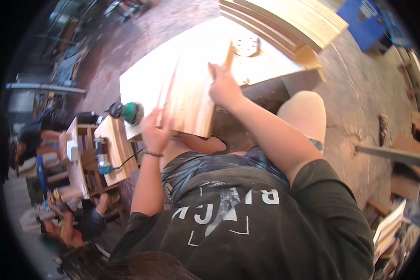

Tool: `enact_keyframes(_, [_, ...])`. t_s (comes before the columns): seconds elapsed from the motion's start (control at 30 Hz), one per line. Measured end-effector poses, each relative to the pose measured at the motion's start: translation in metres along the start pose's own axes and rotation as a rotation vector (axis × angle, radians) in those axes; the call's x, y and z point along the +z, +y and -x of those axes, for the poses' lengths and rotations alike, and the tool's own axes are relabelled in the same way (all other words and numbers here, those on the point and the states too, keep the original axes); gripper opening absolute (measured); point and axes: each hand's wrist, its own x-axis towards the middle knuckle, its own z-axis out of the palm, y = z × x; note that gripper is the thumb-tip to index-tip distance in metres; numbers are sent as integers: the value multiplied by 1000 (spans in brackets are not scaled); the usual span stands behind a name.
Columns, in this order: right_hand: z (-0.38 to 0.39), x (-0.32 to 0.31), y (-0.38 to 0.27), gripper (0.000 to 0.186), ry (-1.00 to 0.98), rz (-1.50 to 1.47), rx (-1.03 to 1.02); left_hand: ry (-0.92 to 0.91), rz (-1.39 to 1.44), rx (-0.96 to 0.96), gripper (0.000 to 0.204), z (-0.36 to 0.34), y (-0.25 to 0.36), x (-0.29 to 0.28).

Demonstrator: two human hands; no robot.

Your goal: Use a router to shape the edges of a wooden board.

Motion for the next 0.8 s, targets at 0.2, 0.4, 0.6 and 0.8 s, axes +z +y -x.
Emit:
enact_keyframes(0.2, [8, -22, -31, 72, -99, 97, 93, -148, 78, -392, 77, -12, -40, 35])
enact_keyframes(0.4, [-43, -48, -18, 64, -266, -19, 107, -380, 33, -607, 98, 23, 15, 3])
enact_keyframes(0.6, [-38, -46, -34, 67, 2, 192, 86, -286, -84, -150, 98, -10, 31, 20])
enact_keyframes(0.8, [3, -15, -37, 94, -228, 458, 94, -465, -135, -52, 101, -120, 17, 69])
